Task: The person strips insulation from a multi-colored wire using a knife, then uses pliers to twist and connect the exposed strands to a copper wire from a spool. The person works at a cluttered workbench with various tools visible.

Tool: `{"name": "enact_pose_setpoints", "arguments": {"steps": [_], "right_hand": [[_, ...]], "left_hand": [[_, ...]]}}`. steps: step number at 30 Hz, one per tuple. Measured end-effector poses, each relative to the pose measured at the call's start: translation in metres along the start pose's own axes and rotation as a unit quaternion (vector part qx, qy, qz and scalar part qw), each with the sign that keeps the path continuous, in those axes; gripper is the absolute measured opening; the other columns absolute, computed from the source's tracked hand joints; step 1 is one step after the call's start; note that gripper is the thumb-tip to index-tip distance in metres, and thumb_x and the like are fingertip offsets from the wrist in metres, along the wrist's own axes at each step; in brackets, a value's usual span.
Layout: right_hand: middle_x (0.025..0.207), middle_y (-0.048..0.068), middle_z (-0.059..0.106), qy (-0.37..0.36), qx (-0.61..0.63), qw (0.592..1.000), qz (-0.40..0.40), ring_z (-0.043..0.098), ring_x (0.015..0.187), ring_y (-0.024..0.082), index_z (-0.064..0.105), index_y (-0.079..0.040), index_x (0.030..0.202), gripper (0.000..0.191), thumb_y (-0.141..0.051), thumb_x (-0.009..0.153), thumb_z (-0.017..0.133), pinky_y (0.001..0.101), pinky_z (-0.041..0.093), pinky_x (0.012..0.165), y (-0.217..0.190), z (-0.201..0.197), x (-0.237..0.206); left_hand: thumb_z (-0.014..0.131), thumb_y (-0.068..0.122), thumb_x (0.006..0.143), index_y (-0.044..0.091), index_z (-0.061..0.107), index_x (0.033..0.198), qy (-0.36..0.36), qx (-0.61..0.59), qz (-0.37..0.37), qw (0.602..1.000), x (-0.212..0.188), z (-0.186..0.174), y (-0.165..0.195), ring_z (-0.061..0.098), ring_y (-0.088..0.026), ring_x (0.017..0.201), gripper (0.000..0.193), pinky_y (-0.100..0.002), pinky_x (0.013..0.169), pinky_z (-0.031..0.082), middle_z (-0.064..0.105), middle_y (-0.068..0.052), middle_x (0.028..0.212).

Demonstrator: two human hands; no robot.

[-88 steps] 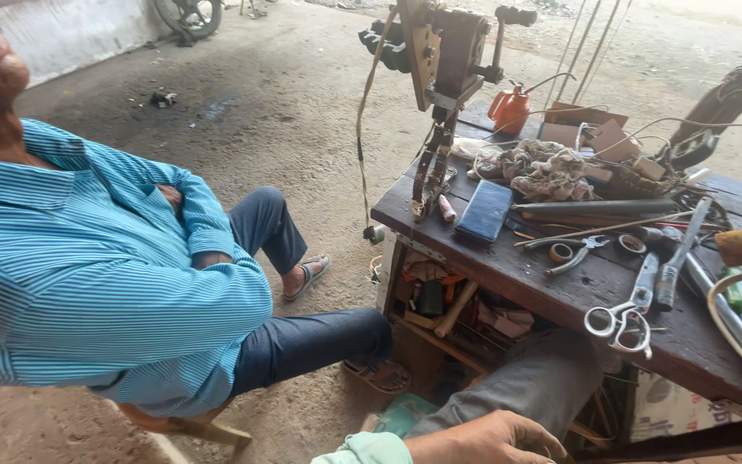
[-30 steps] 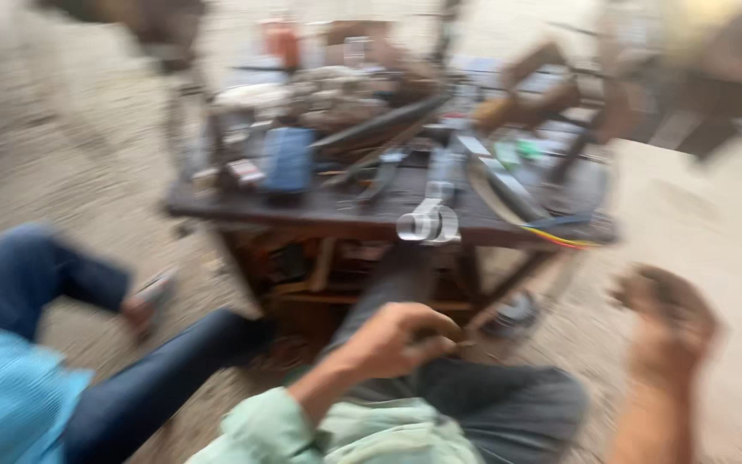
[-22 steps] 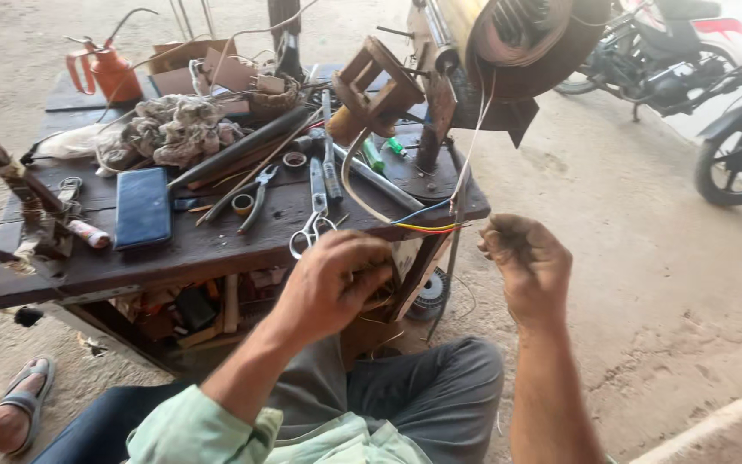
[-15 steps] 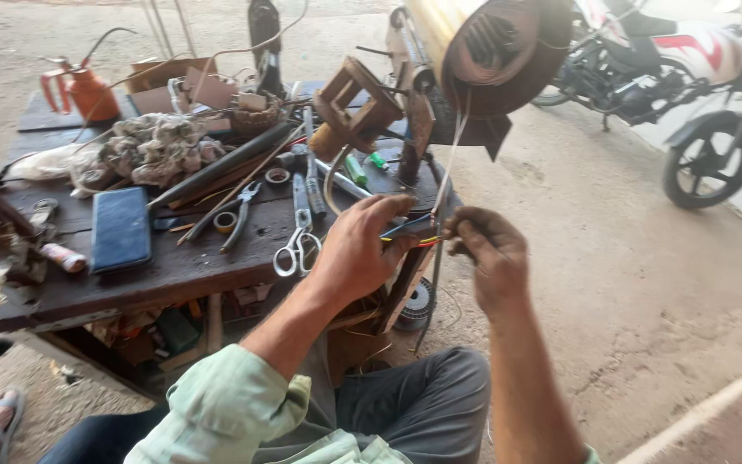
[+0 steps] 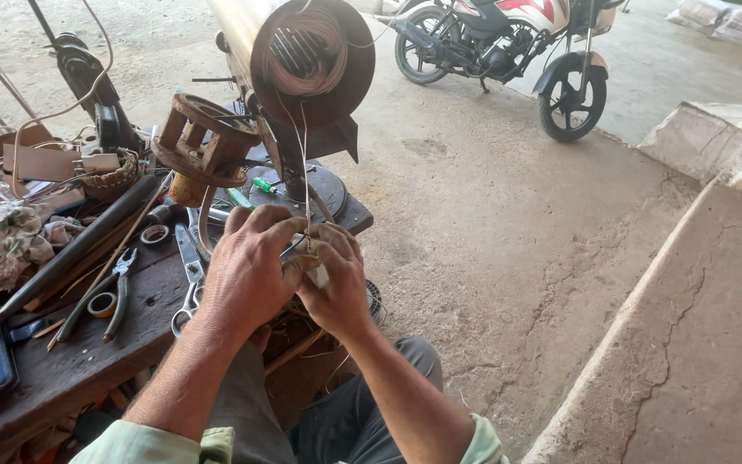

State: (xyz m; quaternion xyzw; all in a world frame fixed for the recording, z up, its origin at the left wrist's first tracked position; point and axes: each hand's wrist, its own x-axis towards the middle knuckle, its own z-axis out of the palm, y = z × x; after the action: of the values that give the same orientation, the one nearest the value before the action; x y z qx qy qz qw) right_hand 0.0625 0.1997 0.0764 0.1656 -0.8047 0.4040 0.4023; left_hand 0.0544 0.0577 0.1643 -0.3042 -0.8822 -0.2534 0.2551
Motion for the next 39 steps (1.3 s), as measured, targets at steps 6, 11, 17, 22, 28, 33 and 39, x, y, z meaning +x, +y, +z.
{"name": "enact_pose_setpoints", "arguments": {"steps": [6, 11, 17, 22, 28, 33, 39], "right_hand": [[0.125, 0.009, 0.072, 0.03, 0.003, 0.999, 0.022, 0.063, 0.129, 0.031, 0.072, -0.01, 0.105, 0.019, -0.007, 0.087, 0.066, 0.0463, 0.045, 0.115, 0.005, 0.016, -0.007], [0.132, 0.015, 0.063, 0.059, 0.028, 0.995, 0.071, 0.053, 0.133, 0.034, 0.07, -0.006, 0.113, 0.023, -0.01, 0.09, 0.066, 0.0481, 0.042, 0.113, 0.01, 0.032, -0.01], [0.143, 0.017, 0.056, 0.067, 0.045, 0.995, 0.061, 0.047, 0.14, 0.035, 0.074, -0.008, 0.11, 0.018, -0.011, 0.093, 0.068, 0.0479, 0.041, 0.114, 0.01, 0.041, -0.009], [0.142, 0.016, 0.055, 0.031, 0.06, 0.994, 0.082, 0.047, 0.138, 0.035, 0.072, -0.005, 0.114, 0.024, -0.012, 0.092, 0.066, 0.0469, 0.042, 0.112, 0.009, 0.035, -0.011], [0.138, 0.015, 0.059, 0.025, 0.061, 0.996, 0.058, 0.051, 0.135, 0.034, 0.072, -0.008, 0.101, 0.014, -0.01, 0.088, 0.069, 0.0464, 0.044, 0.109, 0.006, 0.031, -0.008], [0.136, 0.017, 0.058, 0.012, 0.044, 0.999, 0.019, 0.049, 0.133, 0.036, 0.072, -0.006, 0.105, 0.015, -0.01, 0.091, 0.071, 0.0477, 0.04, 0.111, 0.009, 0.029, -0.008], [0.137, 0.016, 0.058, 0.01, 0.025, 1.0, 0.015, 0.049, 0.133, 0.035, 0.072, -0.005, 0.101, 0.011, -0.012, 0.092, 0.073, 0.0477, 0.041, 0.11, 0.014, 0.029, -0.008]], "left_hand": [[0.081, 0.021, 0.078, 0.005, 0.075, 0.116, 0.0, -0.036, -0.008, 0.999, 0.0, 0.007, -0.006, 0.058, -0.035, 0.11, 0.041, -0.047, 0.094, 0.049, 0.071, -0.011, 0.116], [0.081, 0.022, 0.083, 0.007, 0.075, 0.119, 0.003, -0.05, -0.015, 0.999, -0.001, 0.02, -0.014, 0.058, -0.033, 0.118, 0.039, -0.047, 0.098, 0.049, 0.071, -0.01, 0.121], [0.083, 0.021, 0.082, 0.007, 0.072, 0.124, 0.001, -0.078, -0.013, 0.997, -0.003, 0.02, -0.023, 0.057, -0.034, 0.121, 0.046, -0.046, 0.102, 0.047, 0.07, -0.01, 0.125], [0.086, 0.024, 0.074, 0.004, 0.069, 0.123, -0.03, -0.118, -0.026, 0.992, -0.001, 0.017, -0.026, 0.057, -0.033, 0.12, 0.055, -0.045, 0.098, 0.048, 0.068, -0.012, 0.123], [0.081, 0.018, 0.08, 0.003, 0.07, 0.121, 0.024, -0.097, 0.013, 0.995, -0.003, 0.027, -0.036, 0.061, -0.033, 0.116, 0.045, -0.045, 0.097, 0.05, 0.07, -0.011, 0.118], [0.078, 0.018, 0.092, 0.002, 0.073, 0.107, 0.125, -0.171, 0.017, 0.977, -0.004, 0.044, -0.039, 0.069, -0.029, 0.098, 0.022, -0.04, 0.085, 0.055, 0.074, -0.01, 0.101], [0.071, 0.024, 0.096, -0.001, 0.078, 0.094, 0.018, -0.469, -0.279, 0.838, 0.01, 0.061, -0.042, 0.057, -0.008, 0.06, 0.027, -0.028, 0.052, 0.046, 0.069, -0.003, 0.07]]}}
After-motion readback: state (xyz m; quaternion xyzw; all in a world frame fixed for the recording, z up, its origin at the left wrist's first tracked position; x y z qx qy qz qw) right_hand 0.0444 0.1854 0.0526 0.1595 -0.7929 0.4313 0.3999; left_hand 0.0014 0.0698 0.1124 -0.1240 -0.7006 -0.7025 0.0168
